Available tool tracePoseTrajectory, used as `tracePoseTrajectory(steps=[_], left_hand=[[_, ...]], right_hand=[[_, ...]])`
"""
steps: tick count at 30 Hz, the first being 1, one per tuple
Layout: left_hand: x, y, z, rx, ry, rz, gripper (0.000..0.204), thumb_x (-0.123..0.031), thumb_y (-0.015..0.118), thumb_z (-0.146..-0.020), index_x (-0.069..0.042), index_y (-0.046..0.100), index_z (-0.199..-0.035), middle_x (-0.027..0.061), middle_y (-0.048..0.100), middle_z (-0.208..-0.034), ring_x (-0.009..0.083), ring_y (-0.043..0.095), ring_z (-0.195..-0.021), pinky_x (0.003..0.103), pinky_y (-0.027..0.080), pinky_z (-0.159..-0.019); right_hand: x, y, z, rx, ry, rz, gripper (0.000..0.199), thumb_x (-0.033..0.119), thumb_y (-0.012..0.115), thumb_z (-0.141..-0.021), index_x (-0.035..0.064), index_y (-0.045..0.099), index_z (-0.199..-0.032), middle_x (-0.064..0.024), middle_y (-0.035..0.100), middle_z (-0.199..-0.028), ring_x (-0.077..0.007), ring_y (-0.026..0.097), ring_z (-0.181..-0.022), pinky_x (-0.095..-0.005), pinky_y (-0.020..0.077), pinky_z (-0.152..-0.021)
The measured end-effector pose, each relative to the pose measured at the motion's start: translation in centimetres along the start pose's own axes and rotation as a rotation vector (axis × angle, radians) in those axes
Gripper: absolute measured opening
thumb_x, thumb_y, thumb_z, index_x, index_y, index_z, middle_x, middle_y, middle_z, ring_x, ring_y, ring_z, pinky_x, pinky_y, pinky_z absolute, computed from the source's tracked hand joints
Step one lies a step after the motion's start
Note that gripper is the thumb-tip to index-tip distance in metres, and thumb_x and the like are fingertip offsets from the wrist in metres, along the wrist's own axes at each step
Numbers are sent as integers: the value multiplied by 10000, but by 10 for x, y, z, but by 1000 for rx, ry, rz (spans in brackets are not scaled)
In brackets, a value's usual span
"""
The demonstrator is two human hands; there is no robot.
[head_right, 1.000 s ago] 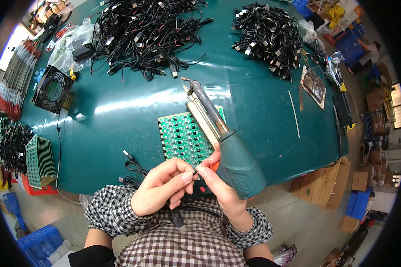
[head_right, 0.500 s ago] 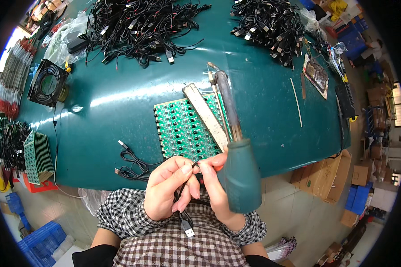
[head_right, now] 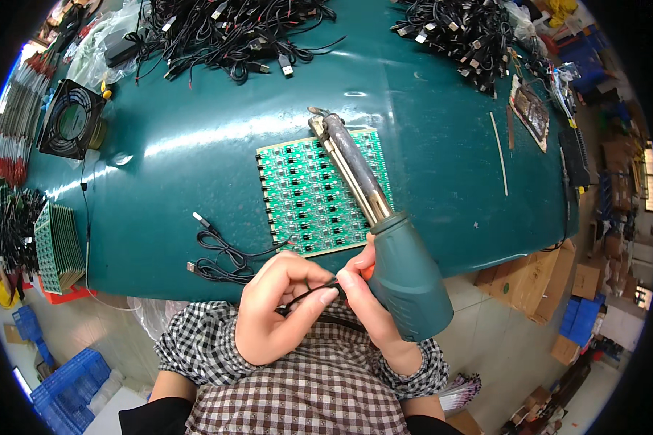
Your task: The person solders USB cable wires onto a circuit board using a soldering gun, positioning each wire against the board contacts by hand.
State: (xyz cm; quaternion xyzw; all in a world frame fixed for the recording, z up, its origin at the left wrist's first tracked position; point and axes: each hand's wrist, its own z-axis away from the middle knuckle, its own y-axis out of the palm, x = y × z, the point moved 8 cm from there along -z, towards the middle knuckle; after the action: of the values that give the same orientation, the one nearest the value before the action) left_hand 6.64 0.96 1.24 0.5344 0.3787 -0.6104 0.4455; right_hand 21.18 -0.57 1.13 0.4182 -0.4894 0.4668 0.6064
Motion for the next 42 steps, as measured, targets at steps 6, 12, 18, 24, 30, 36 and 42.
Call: tracePoseTrajectory(steps=[6, 12, 18, 24, 30, 36, 42], left_hand=[[-8, -19, 7, -131, 121, -87, 83, 11, 685, -833, 7, 643, -905, 100, 612, -787, 156, 593, -631, 264, 476, -546], [-28, -66, 4, -127, 37, -225, 79, 18, 726, -791, 8, 673, -849, 71, 633, -775, 68, 576, -586, 190, 458, -520], [-13, -86, -38, 41, -98, -338, 110, -27, 738, -794, 6, 636, -819, -5, 588, -721, 16, 447, -571, 183, 353, -508], [15, -72, -61, 214, -79, -385, 107, -33, 688, -815, 28, 616, -865, 41, 573, -844, 65, 526, -692, 225, 458, -621], [34, -65, -63, 203, -254, -250, 124, -42, 690, -826, 31, 608, -884, 39, 575, -842, 51, 540, -735, 203, 471, -648], [25, -63, -56, 137, -202, -279, 104, -27, 682, -840, 28, 604, -882, 37, 567, -850, 51, 541, -736, 204, 470, -650], [18, -57, -38, 85, -195, -67, 67, -7, 661, -863, 13, 599, -879, 17, 552, -824, 37, 528, -710, 186, 443, -634]], right_hand=[[-7, 11, 2, -16, 123, -71, 529, -123, 636, -754, 1, 436, -1228, -65, 482, -964, -152, 573, -804, -287, 500, -711], [-18, 23, 11, 150, 150, -33, 547, -142, 637, -743, 22, 422, -1219, -49, 480, -976, -157, 576, -822, -300, 489, -757], [-11, -1, 6, -31, 204, -55, 510, -85, 622, -747, 4, 446, -1217, -62, 503, -925, -169, 578, -765, -310, 494, -689], [-12, -21, 17, -90, 205, -72, 480, 32, 643, -776, -9, 451, -1214, -73, 499, -914, -185, 564, -723, -338, 484, -686], [-14, -30, 21, -75, 215, -97, 496, 66, 633, -777, 5, 445, -1233, -77, 495, -924, -186, 563, -712, -324, 504, -667], [-5, -21, 16, -66, 255, -22, 479, 73, 650, -784, 10, 453, -1216, -82, 504, -952, -191, 590, -772, -315, 517, -713], [-5, 7, -3, 75, 162, 217, 405, -76, 711, -790, 31, 489, -1111, -79, 621, -978, -188, 664, -911, -288, 525, -787]])
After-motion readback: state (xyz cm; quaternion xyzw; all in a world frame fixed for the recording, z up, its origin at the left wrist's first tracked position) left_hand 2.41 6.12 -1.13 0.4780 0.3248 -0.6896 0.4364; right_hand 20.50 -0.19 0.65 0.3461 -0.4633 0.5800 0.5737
